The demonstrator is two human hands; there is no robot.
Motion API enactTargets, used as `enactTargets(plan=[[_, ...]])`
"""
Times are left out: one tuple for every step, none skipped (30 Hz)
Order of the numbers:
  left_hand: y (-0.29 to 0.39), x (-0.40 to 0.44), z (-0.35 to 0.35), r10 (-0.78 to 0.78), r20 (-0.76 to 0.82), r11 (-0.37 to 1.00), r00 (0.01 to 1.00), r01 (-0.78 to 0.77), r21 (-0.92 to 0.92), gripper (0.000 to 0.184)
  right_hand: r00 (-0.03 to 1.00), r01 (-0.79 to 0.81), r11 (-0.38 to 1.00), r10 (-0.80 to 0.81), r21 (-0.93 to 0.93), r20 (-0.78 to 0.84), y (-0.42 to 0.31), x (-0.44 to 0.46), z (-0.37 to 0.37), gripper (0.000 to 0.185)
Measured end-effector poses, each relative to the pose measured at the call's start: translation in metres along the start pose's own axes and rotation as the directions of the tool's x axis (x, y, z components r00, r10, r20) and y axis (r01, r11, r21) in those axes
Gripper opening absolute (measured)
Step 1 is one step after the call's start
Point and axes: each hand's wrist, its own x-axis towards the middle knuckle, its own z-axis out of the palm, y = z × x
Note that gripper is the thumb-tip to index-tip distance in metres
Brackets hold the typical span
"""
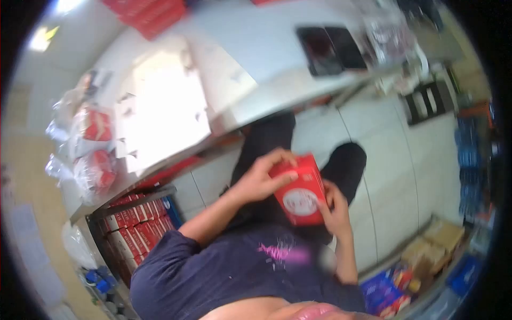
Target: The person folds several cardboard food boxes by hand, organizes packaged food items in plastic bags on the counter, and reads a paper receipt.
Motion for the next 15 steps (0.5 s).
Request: enactTargets(plan=[[-0.001, 0.003, 0.005, -0.082, -0.057, 0.978, 0.995, 0.069, -0.198, 0.029, 0.999, -0.007, 0.995, 0.012, 0.102, -0.045, 0.004, -0.002, 0.001, 0.044], [-0.002, 0.003, 0.005, -0.104, -0.117, 0.95, 0.988, 0.064, -0.305, 0.037, 0.996, -0.005, 0.979, 0.024, 0.205, -0.09, 0.008, -0.004, 0.002, 0.04], [0.005, 0.005, 0.005, -0.132, -0.16, 0.906, 0.978, 0.054, -0.419, 0.045, 0.99, 0.007, 0.953, 0.036, 0.304, -0.135, 0.013, -0.006, 0.003, 0.036], [0.003, 0.008, 0.005, -0.132, -0.144, 0.815, 0.981, 0.025, -0.579, 0.051, 0.963, 0.085, 0.92, 0.023, 0.383, -0.269, 0.021, -0.001, 0.005, 0.041], [-0.002, 0.01, 0.005, -0.131, -0.117, 0.691, 0.985, 0.006, -0.723, 0.059, 0.918, 0.164, 0.877, 0.033, 0.452, -0.396, 0.031, 0.006, 0.005, 0.047], [-0.004, 0.011, 0.006, -0.072, -0.08, 0.667, 0.994, -0.012, -0.745, 0.067, 0.919, 0.188, 0.874, 0.004, 0.447, -0.394, 0.016, 0.019, 0.004, 0.047], [0.002, 0.01, 0.009, -0.05, -0.093, 0.676, 0.994, -0.035, -0.736, 0.067, 0.895, 0.267, 0.678, 0.089, 0.685, -0.437, -0.015, 0.033, 0.006, 0.055], [0.012, 0.007, 0.015, 0.011, -0.054, 0.741, 0.998, -0.044, -0.67, 0.07, 0.879, 0.337, 0.411, 0.186, 0.847, -0.44, -0.037, 0.044, 0.013, 0.064], [0.017, 0.003, 0.02, 0.065, -0.012, 0.8, 0.998, -0.059, -0.597, 0.074, 0.885, 0.344, 0.403, 0.163, 0.848, -0.437, -0.046, 0.052, 0.023, 0.064], [0.013, 0.004, 0.027, 0.103, -0.05, 0.819, 0.993, -0.113, -0.563, 0.072, 0.899, 0.346, 0.451, 0.093, 0.823, -0.429, -0.054, 0.059, 0.033, 0.069], [0.027, 0.001, 0.033, 0.084, -0.106, 0.869, 0.991, -0.125, -0.478, 0.071, 0.909, 0.351, 0.497, 0.024, 0.793, -0.417, -0.061, 0.064, 0.043, 0.074], [0.037, 0.003, 0.037, 0.054, -0.257, 0.868, 0.965, -0.173, -0.466, 0.082, 0.916, 0.321, 0.557, 0.024, 0.766, -0.401, -0.062, 0.067, 0.056, 0.079], [0.044, 0.005, 0.037, 0.024, -0.401, 0.866, 0.916, -0.219, -0.449, 0.093, 0.904, 0.371, 0.65, -0.089, 0.664, -0.417, -0.07, 0.071, 0.064, 0.08], [0.047, 0.006, 0.028, 0.035, -0.43, 0.873, 0.902, -0.237, -0.426, 0.095, 0.921, 0.359, 0.662, -0.138, 0.657, -0.364, -0.086, 0.073, 0.064, 0.071], [0.052, 0.007, 0.015, 0.047, -0.457, 0.879, 0.888, -0.254, -0.403, 0.097, 0.933, 0.35, 0.676, -0.186, 0.648, -0.309, -0.099, 0.075, 0.063, 0.063]])
